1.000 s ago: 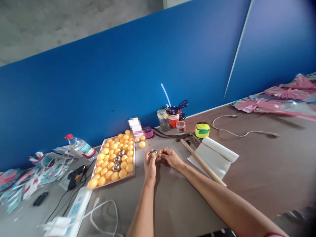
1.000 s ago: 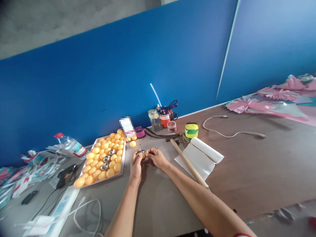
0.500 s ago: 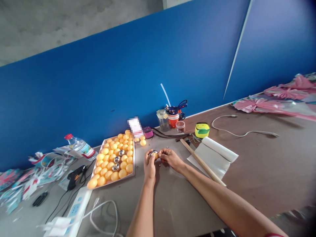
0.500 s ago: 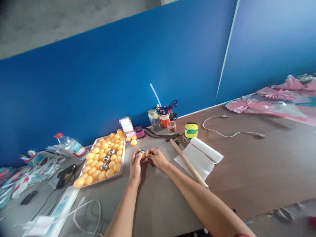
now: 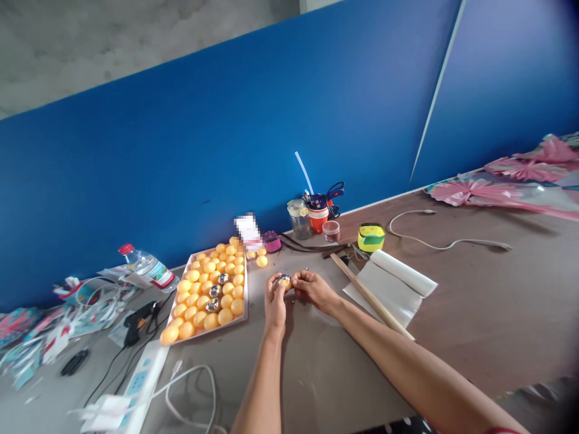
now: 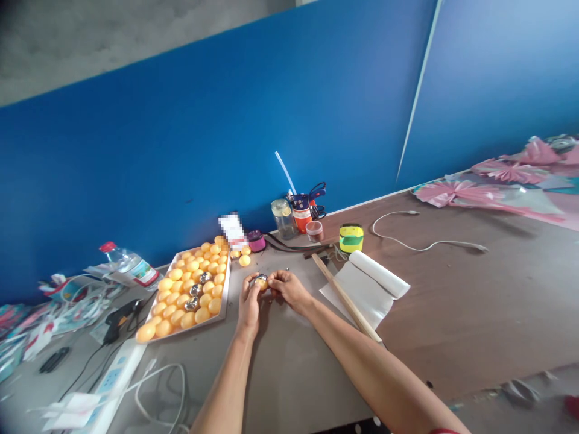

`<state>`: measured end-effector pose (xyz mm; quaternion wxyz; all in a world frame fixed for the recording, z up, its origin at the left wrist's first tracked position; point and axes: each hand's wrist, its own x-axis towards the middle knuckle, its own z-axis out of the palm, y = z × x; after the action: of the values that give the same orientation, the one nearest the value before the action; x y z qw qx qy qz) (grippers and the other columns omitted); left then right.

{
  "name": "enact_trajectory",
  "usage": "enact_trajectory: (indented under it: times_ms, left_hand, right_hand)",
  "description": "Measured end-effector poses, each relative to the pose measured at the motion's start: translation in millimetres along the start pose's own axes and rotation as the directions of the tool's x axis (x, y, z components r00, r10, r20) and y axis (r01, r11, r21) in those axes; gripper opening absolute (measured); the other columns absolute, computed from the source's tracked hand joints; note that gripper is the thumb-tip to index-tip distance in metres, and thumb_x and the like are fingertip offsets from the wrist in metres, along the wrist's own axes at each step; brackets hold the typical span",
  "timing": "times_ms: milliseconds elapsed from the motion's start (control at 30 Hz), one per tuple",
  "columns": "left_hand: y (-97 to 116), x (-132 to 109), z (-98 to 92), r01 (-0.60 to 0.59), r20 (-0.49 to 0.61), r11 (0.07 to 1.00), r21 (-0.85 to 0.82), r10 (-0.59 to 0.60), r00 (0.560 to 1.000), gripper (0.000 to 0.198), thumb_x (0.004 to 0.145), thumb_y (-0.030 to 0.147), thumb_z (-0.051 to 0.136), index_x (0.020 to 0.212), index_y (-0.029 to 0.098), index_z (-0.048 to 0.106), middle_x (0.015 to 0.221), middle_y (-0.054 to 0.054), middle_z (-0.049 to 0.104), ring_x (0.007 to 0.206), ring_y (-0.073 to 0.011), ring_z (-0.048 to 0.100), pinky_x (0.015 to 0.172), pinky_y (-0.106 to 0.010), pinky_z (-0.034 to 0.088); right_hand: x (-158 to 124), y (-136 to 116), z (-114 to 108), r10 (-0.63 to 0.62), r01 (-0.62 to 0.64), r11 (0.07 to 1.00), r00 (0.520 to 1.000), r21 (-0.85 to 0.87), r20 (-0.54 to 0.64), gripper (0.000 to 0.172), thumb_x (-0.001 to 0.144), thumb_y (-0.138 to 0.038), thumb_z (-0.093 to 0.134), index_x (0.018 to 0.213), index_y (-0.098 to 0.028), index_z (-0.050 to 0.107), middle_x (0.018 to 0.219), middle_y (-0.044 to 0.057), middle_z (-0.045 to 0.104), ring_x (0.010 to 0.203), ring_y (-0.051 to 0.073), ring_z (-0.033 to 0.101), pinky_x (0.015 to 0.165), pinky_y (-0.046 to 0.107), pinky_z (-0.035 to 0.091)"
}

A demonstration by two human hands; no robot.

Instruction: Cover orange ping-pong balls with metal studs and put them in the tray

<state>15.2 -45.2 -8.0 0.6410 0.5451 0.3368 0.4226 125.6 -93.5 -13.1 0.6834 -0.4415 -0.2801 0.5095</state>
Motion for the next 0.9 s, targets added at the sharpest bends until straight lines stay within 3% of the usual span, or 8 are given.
enact_trajectory:
  times_ms: [367, 633, 900]
  left_hand:
    - [10.1, -5.3, 2.7, -0.027, 0.03, 0.992, 0.127, 0.023, 0.999, 0.03, 0.076, 0.036, 0.057, 0.101, 0.02, 0.054, 0.09, -0.004, 0.064, 0.081, -0.0149, 0.06, 0.07, -0.025, 0.045]
    - [9.7, -5.2, 1.2, -0.089, 0.05, 0.962, 0.257, 0.079, 0.996, 0.031, 0.079, 0.038, 0.052, 0.103, 0.018, 0.052, 0.095, -0.005, 0.062, 0.086, -0.0159, 0.059, 0.075, -0.026, 0.045]
    - [8.5, -5.1, 0.9, -0.114, 0.061, 0.954, 0.277, 0.101, 0.993, 0.029, 0.079, 0.036, 0.052, 0.102, 0.018, 0.052, 0.094, -0.005, 0.062, 0.084, -0.0155, 0.059, 0.074, -0.026, 0.045]
  right_hand:
    - [-1.2, -2.2, -1.7, 0.051, -0.06, 0.986, 0.997, 0.153, 0.061, 0.028, 0.055, -0.031, 0.074, 0.066, -0.017, 0.052, 0.055, -0.004, 0.057, 0.045, 0.008, 0.049, 0.051, 0.023, 0.044]
    - [-0.4, 1.0, -1.4, 0.074, -0.081, 0.981, 0.996, 0.178, 0.047, 0.036, 0.051, -0.034, 0.078, 0.066, -0.018, 0.049, 0.057, -0.005, 0.057, 0.047, 0.008, 0.053, 0.055, 0.024, 0.046]
    - [0.9, 4.1, 0.2, 0.083, -0.08, 0.987, 0.996, 0.142, -0.015, 0.031, 0.052, -0.031, 0.075, 0.064, -0.018, 0.049, 0.056, -0.005, 0.057, 0.048, 0.008, 0.053, 0.052, 0.023, 0.045]
